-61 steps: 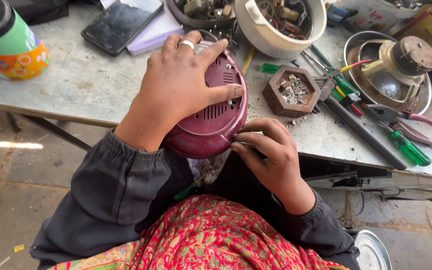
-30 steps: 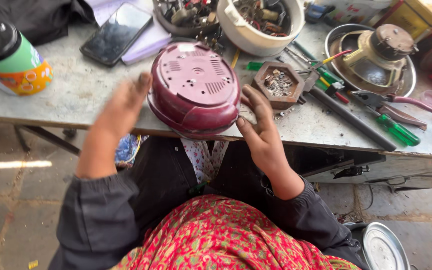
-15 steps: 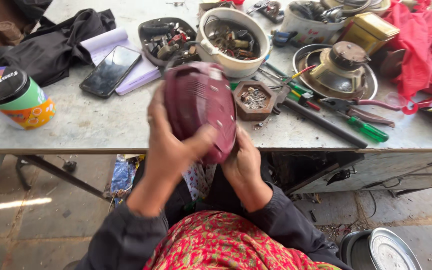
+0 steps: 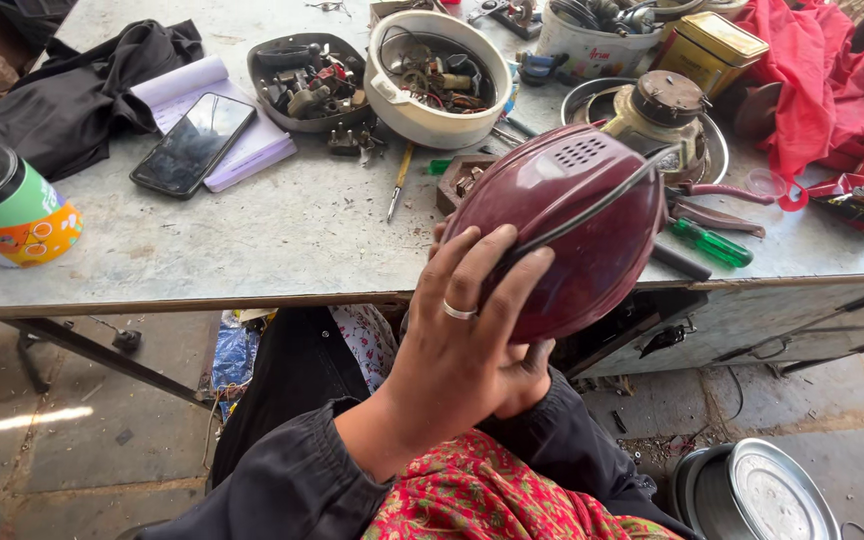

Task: The person uses a screwdriver to remove screws from the bottom of a maroon electric kettle. They rotate the kettle to access different screws and continue unscrewing them throughout the clip.

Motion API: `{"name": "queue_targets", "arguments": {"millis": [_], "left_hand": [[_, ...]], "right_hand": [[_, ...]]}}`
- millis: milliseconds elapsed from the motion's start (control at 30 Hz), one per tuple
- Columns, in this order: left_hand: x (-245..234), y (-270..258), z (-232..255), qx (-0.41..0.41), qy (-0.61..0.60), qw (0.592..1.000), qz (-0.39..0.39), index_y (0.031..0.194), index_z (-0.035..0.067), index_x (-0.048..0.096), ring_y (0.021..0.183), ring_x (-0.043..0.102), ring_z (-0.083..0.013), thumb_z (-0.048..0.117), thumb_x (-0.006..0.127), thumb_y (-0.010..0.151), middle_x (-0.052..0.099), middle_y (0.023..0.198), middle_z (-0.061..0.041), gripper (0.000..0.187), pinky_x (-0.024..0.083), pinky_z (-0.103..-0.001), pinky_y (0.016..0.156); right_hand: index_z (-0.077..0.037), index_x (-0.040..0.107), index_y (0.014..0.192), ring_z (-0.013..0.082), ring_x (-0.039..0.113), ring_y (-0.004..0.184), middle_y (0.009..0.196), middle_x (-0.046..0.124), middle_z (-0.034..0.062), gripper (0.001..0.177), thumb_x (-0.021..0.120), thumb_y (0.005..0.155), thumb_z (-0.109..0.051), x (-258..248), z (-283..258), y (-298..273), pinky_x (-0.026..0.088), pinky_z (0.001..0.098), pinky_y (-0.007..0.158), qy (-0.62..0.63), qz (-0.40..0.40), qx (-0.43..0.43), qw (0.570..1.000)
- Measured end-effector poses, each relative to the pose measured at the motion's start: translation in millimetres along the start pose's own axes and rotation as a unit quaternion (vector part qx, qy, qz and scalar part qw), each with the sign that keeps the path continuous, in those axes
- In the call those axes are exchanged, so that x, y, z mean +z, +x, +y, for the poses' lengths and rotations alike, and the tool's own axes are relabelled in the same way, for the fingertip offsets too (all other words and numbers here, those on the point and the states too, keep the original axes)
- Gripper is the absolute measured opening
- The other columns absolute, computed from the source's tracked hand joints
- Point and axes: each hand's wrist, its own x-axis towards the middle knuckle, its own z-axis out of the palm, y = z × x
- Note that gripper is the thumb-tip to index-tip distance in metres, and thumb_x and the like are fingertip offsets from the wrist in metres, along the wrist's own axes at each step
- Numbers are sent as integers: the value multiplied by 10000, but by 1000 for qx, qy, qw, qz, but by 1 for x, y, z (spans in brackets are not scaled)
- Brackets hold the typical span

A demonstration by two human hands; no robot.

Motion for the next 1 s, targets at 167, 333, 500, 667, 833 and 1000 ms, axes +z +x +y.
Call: {"name": "queue_targets", "arguments": {"millis": [167, 333, 500, 667, 833, 1000], "left_hand": [[19, -5, -23, 4, -43, 999, -26, 1532, 55, 420, 1321, 488, -376, 214, 767, 930, 460, 1427, -168, 713, 425, -503, 1167], [51, -14, -39, -46, -151, 987, -16, 1528, 60, 396, 1234, 569, -369, 110, 739, 1006, 535, 1331, -163, 627, 498, -448, 1069], [55, -17, -35, -84, -185, 979, 21, 1575, 63, 277, 1313, 555, -369, 54, 723, 1000, 472, 1471, -198, 728, 482, -410, 1128], [12, -18, -30, -193, -330, 922, 55, 1563, 13, -17, 1388, 486, -286, 179, 873, 787, 365, 1534, -202, 1192, 452, -401, 1138], [-22, -28, -81, -347, -389, 832, 188, 1645, 39, 198, 1393, 518, -257, 210, 764, 912, 452, 1547, -171, 942, 455, -391, 1189], [-36, -48, -115, -418, -460, 728, 289, 1562, 70, 271, 1336, 514, -231, 250, 718, 858, 467, 1477, -109, 854, 451, -432, 1134]], "right_hand": [[-49, 504, 1460, 313, 628, 1209, 1399, 584, 171, 510, 486, 1091, -401, -10, -34, 13, 545, 426, 1006, -34, -16, -97, 995], [-64, 518, 1501, 311, 636, 1203, 1400, 590, 159, 481, 502, 1138, -381, -24, -62, 4, 552, 447, 991, -95, 34, -242, 965], [-52, 529, 1387, 283, 689, 1142, 1322, 634, 131, 502, 495, 1009, -380, -18, -71, 5, 583, 455, 999, -105, 173, -268, 942], [63, 602, 1302, 295, 653, 1069, 1190, 676, 197, 435, 501, 1113, -316, -22, -38, 16, 537, 446, 943, -110, 226, -60, 966], [42, 595, 1287, 287, 643, 1209, 1278, 672, 189, 385, 481, 1101, -275, -6, -16, 36, 502, 432, 1095, 113, 151, 43, 981], [64, 582, 1341, 314, 623, 1267, 1328, 660, 196, 382, 513, 1098, -224, -22, -46, 69, 477, 454, 1161, -52, 66, -117, 990]]}}
